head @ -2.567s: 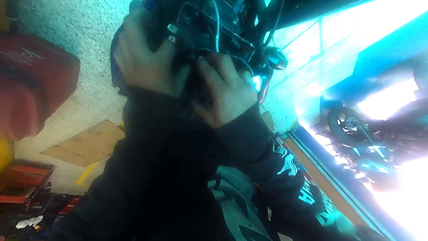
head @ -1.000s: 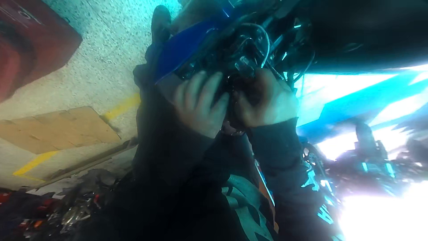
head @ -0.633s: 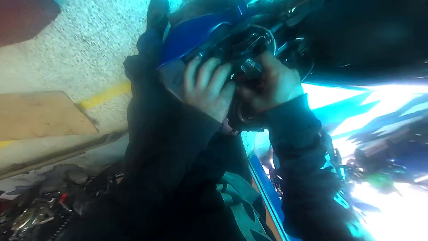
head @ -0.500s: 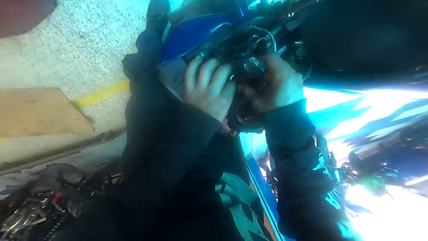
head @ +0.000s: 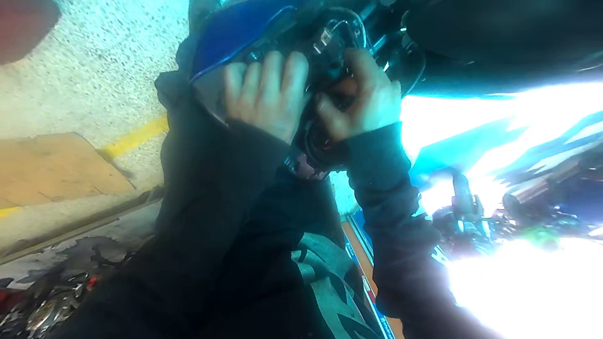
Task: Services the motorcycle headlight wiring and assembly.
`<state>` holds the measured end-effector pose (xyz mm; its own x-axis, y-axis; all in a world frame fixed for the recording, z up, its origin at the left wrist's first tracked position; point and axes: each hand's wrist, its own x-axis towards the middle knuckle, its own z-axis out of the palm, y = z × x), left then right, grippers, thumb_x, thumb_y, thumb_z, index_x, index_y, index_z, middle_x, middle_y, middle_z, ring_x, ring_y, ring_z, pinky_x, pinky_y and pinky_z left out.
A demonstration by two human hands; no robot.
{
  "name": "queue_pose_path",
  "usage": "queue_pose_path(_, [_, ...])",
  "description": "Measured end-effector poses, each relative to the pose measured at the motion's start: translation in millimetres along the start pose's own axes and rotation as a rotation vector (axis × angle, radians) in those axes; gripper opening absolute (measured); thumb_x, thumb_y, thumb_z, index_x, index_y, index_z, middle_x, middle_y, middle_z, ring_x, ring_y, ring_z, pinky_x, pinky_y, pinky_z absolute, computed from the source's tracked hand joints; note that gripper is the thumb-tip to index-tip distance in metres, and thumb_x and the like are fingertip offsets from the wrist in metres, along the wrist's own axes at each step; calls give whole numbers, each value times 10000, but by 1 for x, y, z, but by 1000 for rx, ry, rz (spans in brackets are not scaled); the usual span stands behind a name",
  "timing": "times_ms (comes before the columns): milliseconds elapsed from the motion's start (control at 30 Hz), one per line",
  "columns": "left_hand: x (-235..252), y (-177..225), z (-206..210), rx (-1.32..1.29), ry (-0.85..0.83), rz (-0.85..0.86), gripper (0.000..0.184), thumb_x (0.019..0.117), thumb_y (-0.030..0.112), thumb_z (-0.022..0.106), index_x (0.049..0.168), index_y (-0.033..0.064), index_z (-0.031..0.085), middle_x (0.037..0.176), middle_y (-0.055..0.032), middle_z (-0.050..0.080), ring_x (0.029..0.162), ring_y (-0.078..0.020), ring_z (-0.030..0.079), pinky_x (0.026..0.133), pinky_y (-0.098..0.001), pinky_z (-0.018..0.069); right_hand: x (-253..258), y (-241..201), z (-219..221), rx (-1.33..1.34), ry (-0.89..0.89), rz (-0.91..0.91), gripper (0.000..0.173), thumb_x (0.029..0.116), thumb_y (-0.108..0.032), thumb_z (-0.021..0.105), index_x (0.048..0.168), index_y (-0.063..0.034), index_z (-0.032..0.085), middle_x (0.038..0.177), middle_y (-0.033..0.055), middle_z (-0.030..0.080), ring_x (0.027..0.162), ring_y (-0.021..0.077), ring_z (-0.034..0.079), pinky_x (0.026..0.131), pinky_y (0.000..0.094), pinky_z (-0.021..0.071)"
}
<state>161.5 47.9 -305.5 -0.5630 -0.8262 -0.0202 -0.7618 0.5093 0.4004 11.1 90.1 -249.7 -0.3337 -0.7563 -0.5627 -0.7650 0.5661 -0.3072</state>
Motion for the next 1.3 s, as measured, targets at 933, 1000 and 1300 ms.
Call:
queue_pose_path(933, [17,17,-3,154,-198,-107,274,974,344,619,1008,105,749,957,-108,729,807,-303,687,794,-486,468,8,5,-3,197,-31,103,297,912,-360,716,1114,-144,694,952,11,779,899,142,749,840,435,575])
queue_pose_path(1000, [17,16,-5,142,-243,-95,299,990,354,596,1020,93,737,997,-125,732,842,-322,700,812,-507,478,6,1,-6,72,-87,81,344,958,-385,656,1204,-145,652,992,42,781,955,240,748,876,548,531])
queue_pose_path(1300, [15,8,-5,47,-242,-102,292,978,313,618,1039,55,741,1031,-160,737,880,-345,714,828,-517,497,-6,-18,-7,-91,-168,48,560,1002,-215,576,1538,-114,445,1161,120,745,1134,347,663,1025,578,388])
